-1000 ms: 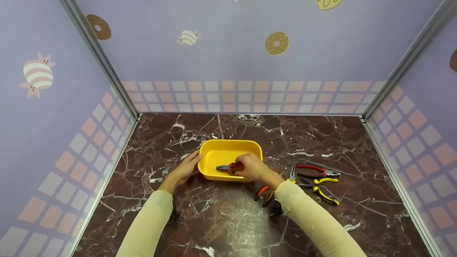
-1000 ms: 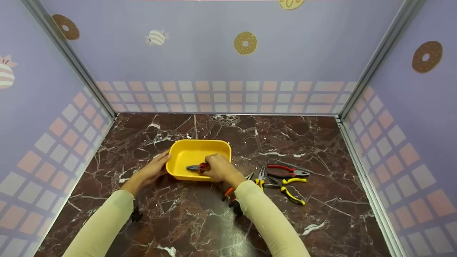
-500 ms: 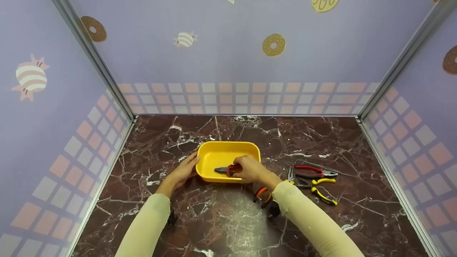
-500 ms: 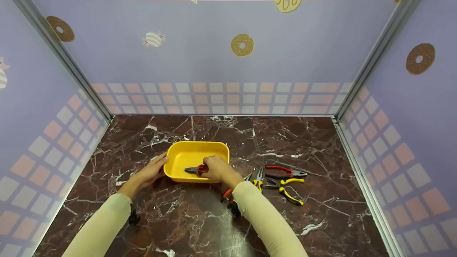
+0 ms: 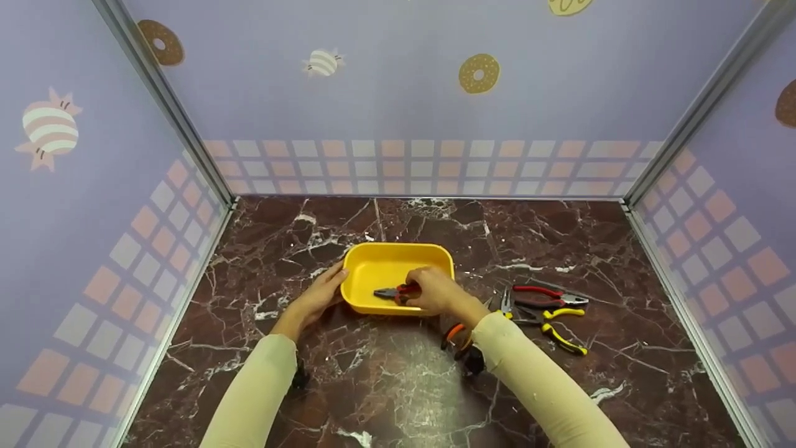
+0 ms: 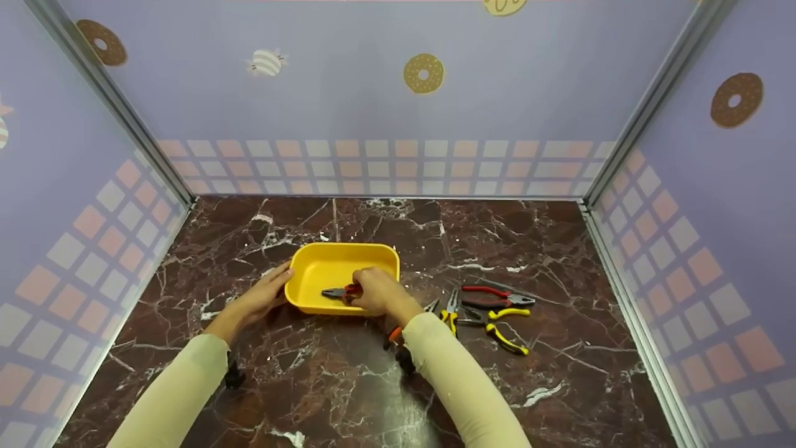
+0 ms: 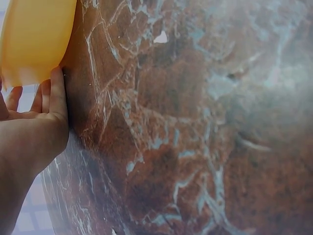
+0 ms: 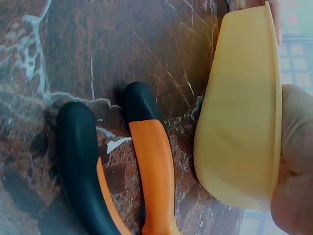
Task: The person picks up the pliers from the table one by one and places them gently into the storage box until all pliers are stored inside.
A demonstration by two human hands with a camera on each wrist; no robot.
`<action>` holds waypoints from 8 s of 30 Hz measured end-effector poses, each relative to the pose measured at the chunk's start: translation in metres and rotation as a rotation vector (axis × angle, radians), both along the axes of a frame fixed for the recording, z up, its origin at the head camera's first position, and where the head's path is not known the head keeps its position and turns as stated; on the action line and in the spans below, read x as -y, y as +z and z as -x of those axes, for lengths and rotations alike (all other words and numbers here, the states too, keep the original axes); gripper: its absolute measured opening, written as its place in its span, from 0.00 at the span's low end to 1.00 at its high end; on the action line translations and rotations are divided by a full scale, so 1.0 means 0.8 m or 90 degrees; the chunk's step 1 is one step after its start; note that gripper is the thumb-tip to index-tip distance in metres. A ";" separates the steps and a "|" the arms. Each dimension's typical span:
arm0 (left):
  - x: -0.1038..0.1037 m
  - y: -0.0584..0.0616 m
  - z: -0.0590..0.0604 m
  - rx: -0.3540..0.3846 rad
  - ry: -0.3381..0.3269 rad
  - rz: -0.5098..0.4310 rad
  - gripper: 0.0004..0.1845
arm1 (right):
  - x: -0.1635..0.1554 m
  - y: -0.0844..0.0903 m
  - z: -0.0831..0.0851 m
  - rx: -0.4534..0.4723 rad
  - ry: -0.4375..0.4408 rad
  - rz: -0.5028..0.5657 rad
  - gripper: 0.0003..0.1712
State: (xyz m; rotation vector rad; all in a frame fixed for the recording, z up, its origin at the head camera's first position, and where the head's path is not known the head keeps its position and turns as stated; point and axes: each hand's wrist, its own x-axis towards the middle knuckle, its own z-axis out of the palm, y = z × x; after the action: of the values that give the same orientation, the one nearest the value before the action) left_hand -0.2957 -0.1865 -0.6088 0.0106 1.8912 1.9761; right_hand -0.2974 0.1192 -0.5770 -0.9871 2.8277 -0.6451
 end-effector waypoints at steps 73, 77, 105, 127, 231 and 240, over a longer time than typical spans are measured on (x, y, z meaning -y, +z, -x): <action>-0.001 0.008 -0.003 0.019 -0.005 0.019 0.33 | -0.041 0.028 0.013 -0.018 0.015 0.002 0.32; -0.001 0.008 -0.003 0.018 -0.005 0.019 0.33 | -0.055 0.041 0.015 -0.027 -0.001 -0.005 0.32; -0.003 0.004 0.000 0.025 -0.001 0.006 0.32 | -0.119 0.078 0.011 -0.130 0.046 -0.043 0.37; -0.001 0.004 -0.001 0.035 0.011 0.006 0.33 | -0.164 0.083 0.002 -0.120 0.022 -0.068 0.33; 0.000 0.007 -0.003 0.035 0.003 -0.016 0.34 | -0.306 0.024 -0.031 -0.071 -0.059 -0.163 0.36; -0.002 0.009 -0.004 0.036 0.004 -0.020 0.34 | -0.314 0.016 -0.032 -0.053 -0.068 -0.148 0.34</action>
State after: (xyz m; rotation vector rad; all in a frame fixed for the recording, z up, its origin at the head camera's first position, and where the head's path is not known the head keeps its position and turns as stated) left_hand -0.2926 -0.1850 -0.6019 -0.0410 1.8268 1.9892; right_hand -0.2715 0.3705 -0.5638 -0.8466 2.9582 -0.2781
